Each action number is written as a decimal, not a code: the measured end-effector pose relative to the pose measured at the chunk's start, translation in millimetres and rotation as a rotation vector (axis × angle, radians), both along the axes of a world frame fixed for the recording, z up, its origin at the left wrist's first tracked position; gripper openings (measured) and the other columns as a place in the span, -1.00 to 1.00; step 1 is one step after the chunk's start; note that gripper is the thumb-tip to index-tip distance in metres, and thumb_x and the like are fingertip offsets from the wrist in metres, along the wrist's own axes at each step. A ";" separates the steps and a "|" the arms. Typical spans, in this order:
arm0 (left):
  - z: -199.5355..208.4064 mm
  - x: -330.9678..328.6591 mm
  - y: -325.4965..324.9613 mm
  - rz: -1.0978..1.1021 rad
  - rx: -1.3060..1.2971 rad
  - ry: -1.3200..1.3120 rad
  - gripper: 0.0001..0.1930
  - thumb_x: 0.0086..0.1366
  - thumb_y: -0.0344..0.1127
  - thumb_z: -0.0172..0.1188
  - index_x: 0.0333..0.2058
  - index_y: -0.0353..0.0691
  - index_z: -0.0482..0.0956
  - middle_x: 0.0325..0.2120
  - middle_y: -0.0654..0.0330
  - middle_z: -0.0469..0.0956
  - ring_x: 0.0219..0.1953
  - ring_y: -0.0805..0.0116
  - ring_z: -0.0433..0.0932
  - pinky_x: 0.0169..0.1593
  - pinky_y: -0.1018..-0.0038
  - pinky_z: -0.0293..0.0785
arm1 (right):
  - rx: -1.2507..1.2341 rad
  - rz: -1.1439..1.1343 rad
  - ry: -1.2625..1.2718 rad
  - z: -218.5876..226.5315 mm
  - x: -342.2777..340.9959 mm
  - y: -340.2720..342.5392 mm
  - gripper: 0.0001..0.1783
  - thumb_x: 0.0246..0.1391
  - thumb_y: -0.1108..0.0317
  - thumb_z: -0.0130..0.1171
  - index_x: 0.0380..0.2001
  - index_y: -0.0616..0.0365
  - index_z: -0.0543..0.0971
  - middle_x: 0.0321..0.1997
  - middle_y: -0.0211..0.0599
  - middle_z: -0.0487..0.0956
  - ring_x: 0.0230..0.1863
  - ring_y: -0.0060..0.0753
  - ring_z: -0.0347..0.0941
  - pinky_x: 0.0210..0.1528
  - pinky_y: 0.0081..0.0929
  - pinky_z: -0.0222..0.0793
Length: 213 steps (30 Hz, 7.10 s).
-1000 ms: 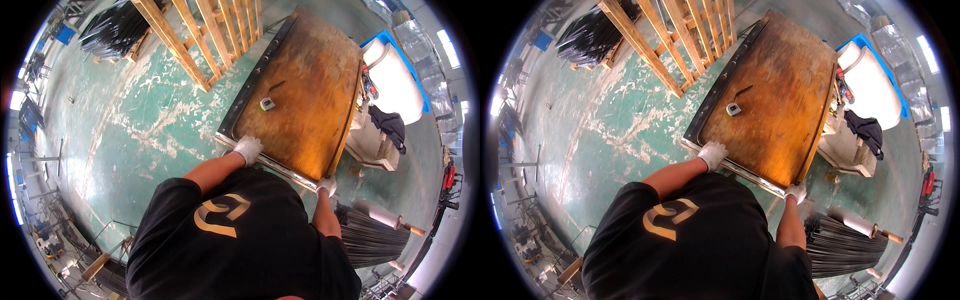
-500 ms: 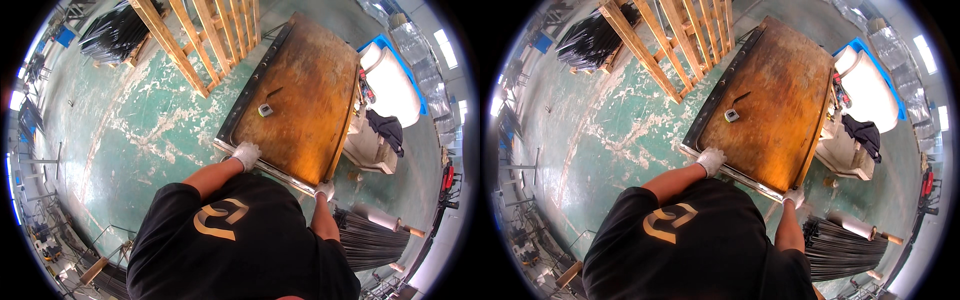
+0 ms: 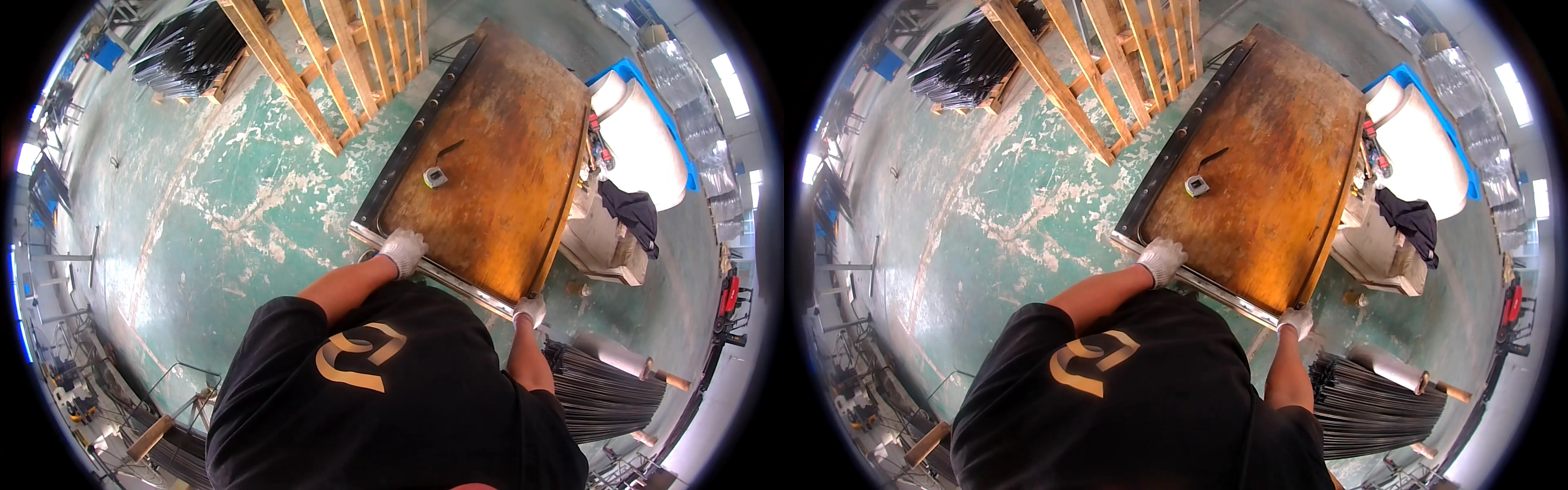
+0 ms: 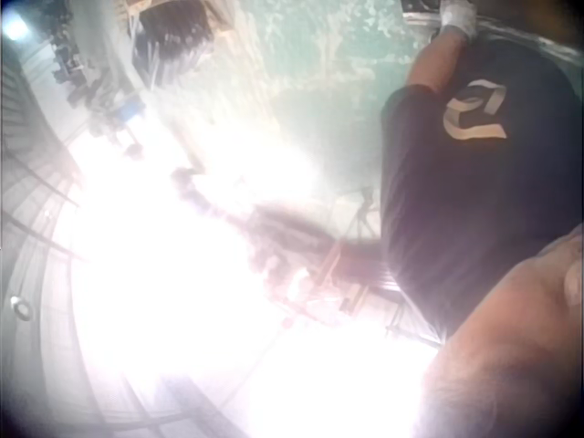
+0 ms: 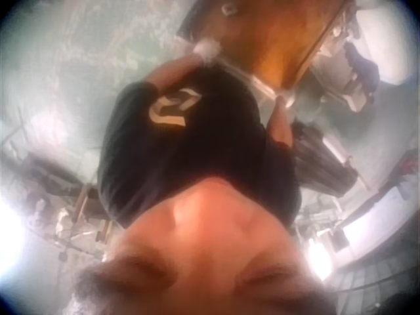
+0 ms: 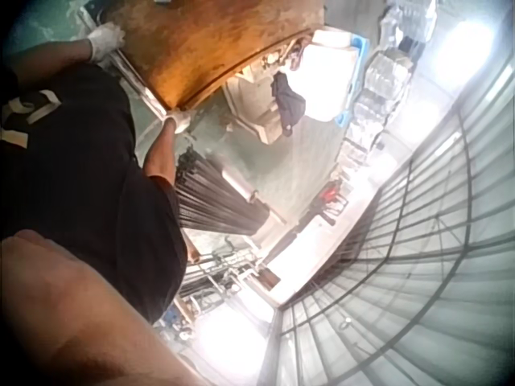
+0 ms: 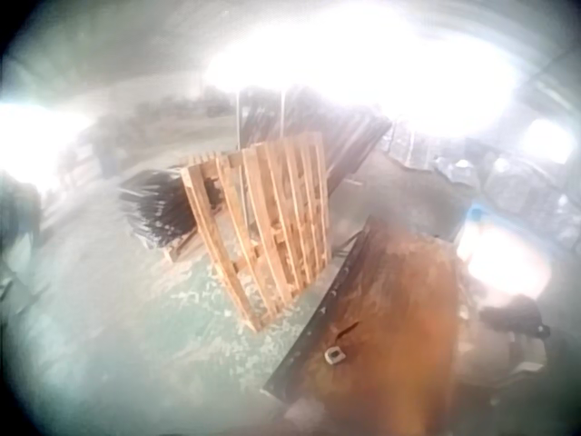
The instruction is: The person measures a metal rod on a wooden table using a tape measure, then operates a manual bending machine to bend the rod. The person repeatedly picks up rods, places them into the machine, and bends them into a U-shape.
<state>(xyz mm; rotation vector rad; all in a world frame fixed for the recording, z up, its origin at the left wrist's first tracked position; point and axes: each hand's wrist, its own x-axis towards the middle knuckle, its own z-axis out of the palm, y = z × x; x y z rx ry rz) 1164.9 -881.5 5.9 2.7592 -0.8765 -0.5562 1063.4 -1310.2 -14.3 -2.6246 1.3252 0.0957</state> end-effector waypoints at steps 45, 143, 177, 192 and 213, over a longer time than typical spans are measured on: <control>-14.1 -222.1 196.1 1.415 -0.199 0.314 -0.63 0.26 -0.11 0.26 -0.06 -0.16 0.79 -0.04 -0.14 0.76 0.08 -0.17 0.71 0.18 0.07 0.62 | 0.127 1.170 -0.450 28.3 207.6 245.9 -0.32 0.12 0.17 0.45 0.32 0.01 0.57 0.25 0.09 0.65 0.24 0.20 0.57 0.33 0.07 0.50; 156.9 -1240.3 2719.6 2.589 -0.643 -1.023 -0.79 0.48 -0.32 0.34 -0.04 -0.33 0.74 -0.25 0.19 0.75 -0.16 0.45 0.67 0.03 0.42 0.60 | 1.122 2.211 0.919 59.2 -792.8 3273.3 -0.54 0.31 0.17 0.40 0.14 0.23 0.74 0.05 -0.10 0.81 0.09 -0.33 0.73 0.21 -0.35 0.57; 193.1 -1555.5 3464.3 2.814 0.365 -1.210 -0.87 0.36 -0.36 0.39 -0.17 -0.24 0.73 -0.25 0.02 0.67 -0.26 0.12 0.68 -0.11 0.24 0.62 | 1.716 2.876 0.007 385.4 -1350.1 4268.9 -0.45 0.27 0.03 0.45 0.19 0.14 0.72 0.01 -0.19 0.80 0.03 -0.37 0.72 0.19 -0.40 0.56; 180.9 -1544.9 3539.0 3.450 0.739 -0.597 -0.88 0.37 -0.22 0.34 -0.26 -0.10 0.73 -0.27 0.04 0.71 -0.15 -0.10 0.70 -0.05 0.04 0.62 | 1.407 3.226 -0.383 379.9 -1555.7 4438.0 0.15 -0.05 -0.18 0.67 0.54 0.01 0.40 0.41 -0.04 0.59 0.41 0.02 0.52 0.47 -0.14 0.45; 180.0 -1547.2 3544.6 3.505 0.729 -0.614 -0.87 0.39 -0.21 0.33 -0.27 -0.11 0.73 -0.30 0.06 0.70 -0.20 -0.07 0.69 -0.09 0.08 0.60 | 1.491 3.261 -0.232 373.0 -1553.7 4449.6 0.29 -0.17 -0.07 0.76 0.61 -0.09 0.31 0.50 -0.05 0.48 0.47 0.05 0.47 0.51 -0.13 0.43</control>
